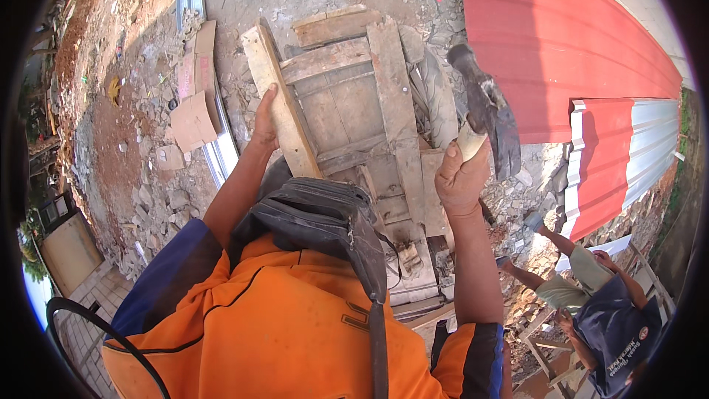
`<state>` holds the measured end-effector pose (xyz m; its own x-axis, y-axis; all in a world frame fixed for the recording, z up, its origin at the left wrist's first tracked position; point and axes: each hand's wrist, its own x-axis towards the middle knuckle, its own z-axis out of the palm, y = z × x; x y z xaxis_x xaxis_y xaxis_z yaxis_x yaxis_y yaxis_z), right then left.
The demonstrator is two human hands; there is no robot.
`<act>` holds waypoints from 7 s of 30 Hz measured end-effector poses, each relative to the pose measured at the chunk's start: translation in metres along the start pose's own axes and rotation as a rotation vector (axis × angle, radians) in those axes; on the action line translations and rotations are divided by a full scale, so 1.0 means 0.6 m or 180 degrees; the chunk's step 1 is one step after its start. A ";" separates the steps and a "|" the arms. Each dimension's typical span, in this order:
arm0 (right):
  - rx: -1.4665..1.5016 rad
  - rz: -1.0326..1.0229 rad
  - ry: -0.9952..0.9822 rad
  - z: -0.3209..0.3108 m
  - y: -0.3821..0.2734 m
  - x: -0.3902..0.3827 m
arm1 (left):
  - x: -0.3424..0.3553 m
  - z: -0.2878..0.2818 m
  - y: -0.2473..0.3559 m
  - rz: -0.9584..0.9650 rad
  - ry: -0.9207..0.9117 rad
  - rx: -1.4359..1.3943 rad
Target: The person hammers nails into wooden planks to repair or assemble a wooden cart, handles a spare wheel, and fits a wooden piece onto the frame using a hammer.
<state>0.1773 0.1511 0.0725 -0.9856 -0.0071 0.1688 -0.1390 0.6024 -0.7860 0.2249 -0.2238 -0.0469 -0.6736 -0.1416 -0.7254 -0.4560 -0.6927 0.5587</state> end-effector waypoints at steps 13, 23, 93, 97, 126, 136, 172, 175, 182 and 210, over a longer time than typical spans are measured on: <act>-0.1994 0.0675 -0.1569 0.024 0.103 -0.037 | 0.032 0.025 -0.028 -0.0049 0.0078 0.0059; -0.1959 0.0826 -0.1806 0.040 0.079 -0.011 | 0.023 0.018 -0.017 0.0166 0.0046 -0.0048; 0.0131 0.2927 -0.3258 0.328 0.703 0.144 | 0.279 0.500 -0.217 -0.0316 -0.4028 0.8651; -0.0347 0.1903 -0.2871 0.348 0.756 0.121 | 0.272 0.516 -0.225 -0.0385 -0.3872 0.8849; 0.0277 0.3425 -0.1169 0.373 0.719 0.100 | 0.279 0.492 -0.220 -0.0160 -0.3752 0.8558; 0.0585 0.3392 -0.2220 0.333 0.742 0.115 | 0.280 0.479 -0.218 -0.0140 -0.3721 0.8529; -0.1663 0.2277 -0.1680 -0.264 0.643 0.277 | 0.196 0.482 -0.190 0.1868 -0.3083 0.7157; -0.1788 0.2096 -0.1353 -0.350 0.489 0.270 | 0.201 0.474 -0.184 0.1828 -0.2896 0.7008; -0.0280 0.2399 0.0334 -0.408 0.165 0.033 | 0.203 0.475 -0.197 0.1733 -0.3210 0.7542; 0.1711 0.4901 0.1176 -0.092 -0.133 -0.527 | 0.147 0.494 -0.199 0.0797 -0.3658 0.8764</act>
<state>0.5053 0.1491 0.1145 -0.1608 0.5140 -0.8426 0.7802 -0.4567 -0.4275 0.0475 0.0556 -0.0586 -0.2740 0.5279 -0.8039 0.7571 0.6339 0.1582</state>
